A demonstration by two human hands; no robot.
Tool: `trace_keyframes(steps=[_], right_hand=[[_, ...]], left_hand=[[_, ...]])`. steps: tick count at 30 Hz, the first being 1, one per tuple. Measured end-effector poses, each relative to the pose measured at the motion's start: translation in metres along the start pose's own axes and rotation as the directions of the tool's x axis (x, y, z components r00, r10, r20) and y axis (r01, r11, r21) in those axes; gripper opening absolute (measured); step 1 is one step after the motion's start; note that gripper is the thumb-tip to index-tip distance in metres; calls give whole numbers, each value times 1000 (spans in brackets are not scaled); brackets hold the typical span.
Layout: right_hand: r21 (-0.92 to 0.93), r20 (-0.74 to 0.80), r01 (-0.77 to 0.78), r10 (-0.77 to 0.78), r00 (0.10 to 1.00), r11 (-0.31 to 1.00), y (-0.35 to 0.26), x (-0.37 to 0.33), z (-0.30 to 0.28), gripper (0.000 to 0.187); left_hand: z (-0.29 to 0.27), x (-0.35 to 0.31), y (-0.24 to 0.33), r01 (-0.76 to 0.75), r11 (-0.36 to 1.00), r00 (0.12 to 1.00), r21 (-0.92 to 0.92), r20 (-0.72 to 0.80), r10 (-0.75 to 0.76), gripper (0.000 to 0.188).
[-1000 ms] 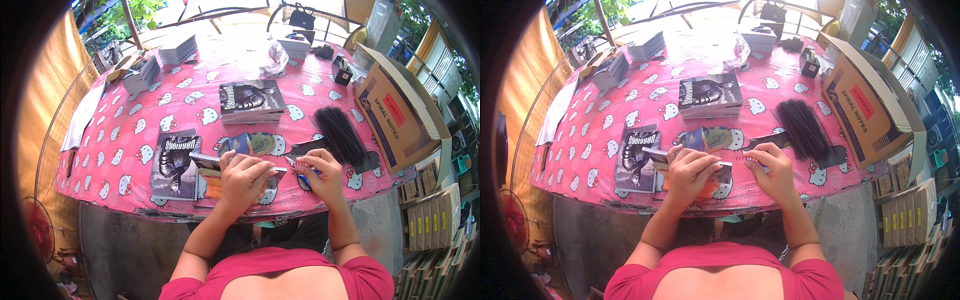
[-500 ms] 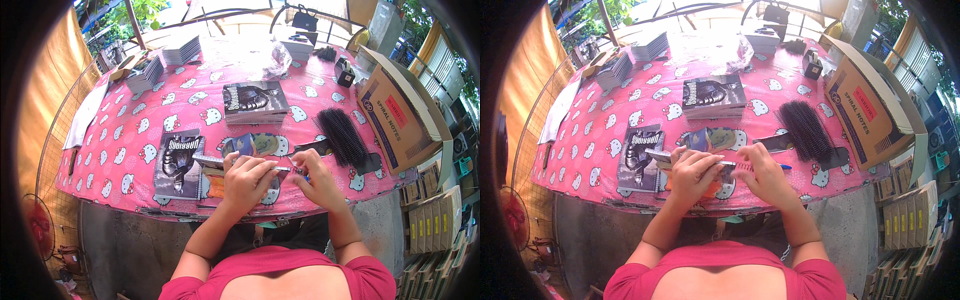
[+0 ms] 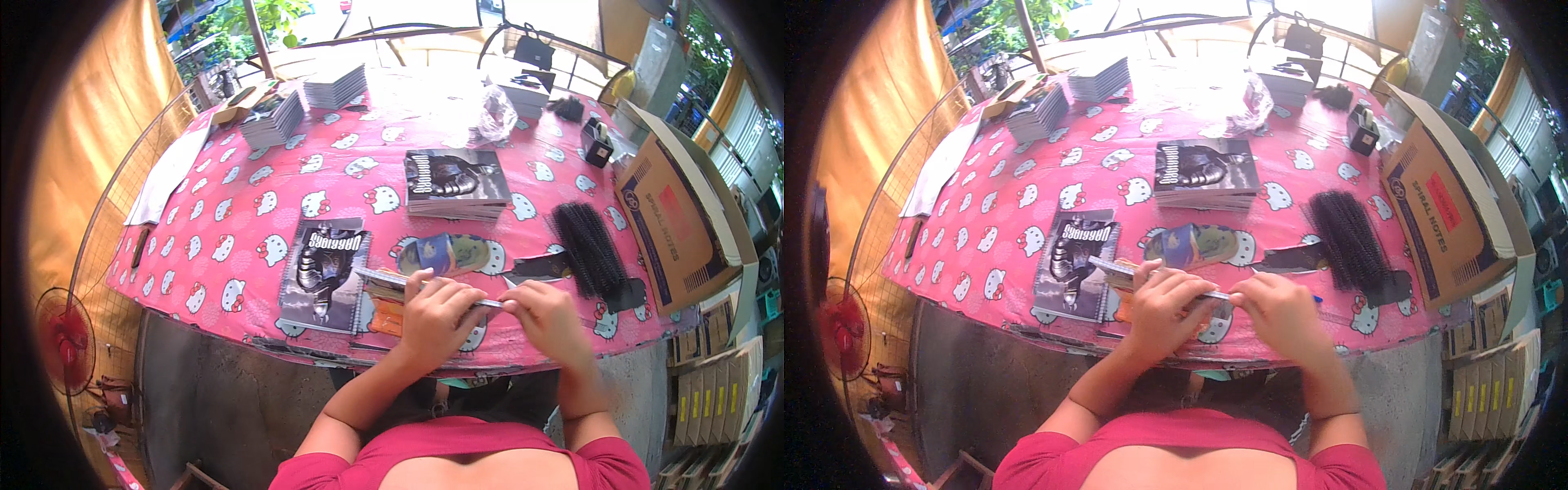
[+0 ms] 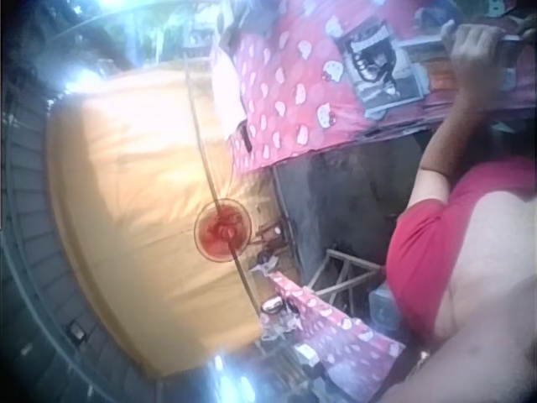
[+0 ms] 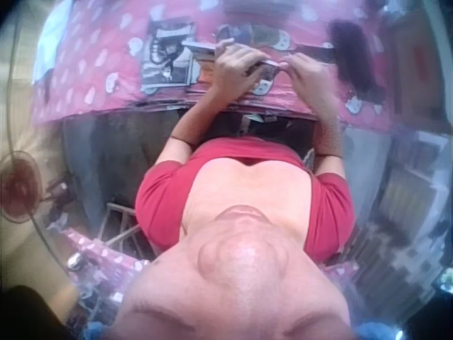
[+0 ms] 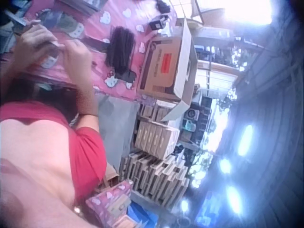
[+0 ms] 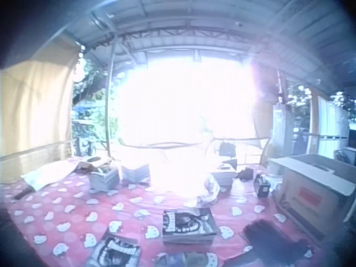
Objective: The person binds notebooks by manually inserting a plastic spiral coil through the punched holes of the covers and paper, then trims the excess coil using blue-handled shears.
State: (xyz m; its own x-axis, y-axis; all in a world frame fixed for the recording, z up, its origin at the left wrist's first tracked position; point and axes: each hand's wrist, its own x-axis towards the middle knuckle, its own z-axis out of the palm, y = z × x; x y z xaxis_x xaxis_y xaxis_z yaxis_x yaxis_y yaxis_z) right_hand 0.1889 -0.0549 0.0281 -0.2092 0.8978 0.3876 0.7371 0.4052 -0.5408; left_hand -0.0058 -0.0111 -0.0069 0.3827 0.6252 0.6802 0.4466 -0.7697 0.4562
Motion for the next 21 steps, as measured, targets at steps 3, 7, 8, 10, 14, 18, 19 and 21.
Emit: trace_keyframes(steps=[3,7,8,10,14,18,19,21], right_hand=[[146,133,-45,25,991,988,26,43,-17,23],[-253,310,222,-139,941,942,70,92,54,38],[-381,444,218,-29,896,898,79,93,71,41],[-356,333,311,-192,923,881,111,80,89,35],[-32,24,40,-39,999,999,100,63,70,34],[895,-5,30,-58,998,444,93,27,19,21],[916,65,-30,-74,995,401,85,24,10,18],[125,204,-197,169,964,973,76,26,-4,23]], left_hand=[[0,-6,2,-20,1000,1000,19,-20,20,18],[4,-16,-1,-86,996,994,20,-61,87,21],[3,-16,-2,-100,995,992,20,-72,101,22],[-3,-11,-5,-93,995,994,25,-59,94,25],[-26,-6,-12,-27,998,999,57,-33,28,25],[-16,-2,-18,-42,999,996,25,-79,44,24],[-13,-2,-18,-36,999,996,7,-82,37,23],[-12,-3,-17,-23,1000,995,-5,-96,23,22]])
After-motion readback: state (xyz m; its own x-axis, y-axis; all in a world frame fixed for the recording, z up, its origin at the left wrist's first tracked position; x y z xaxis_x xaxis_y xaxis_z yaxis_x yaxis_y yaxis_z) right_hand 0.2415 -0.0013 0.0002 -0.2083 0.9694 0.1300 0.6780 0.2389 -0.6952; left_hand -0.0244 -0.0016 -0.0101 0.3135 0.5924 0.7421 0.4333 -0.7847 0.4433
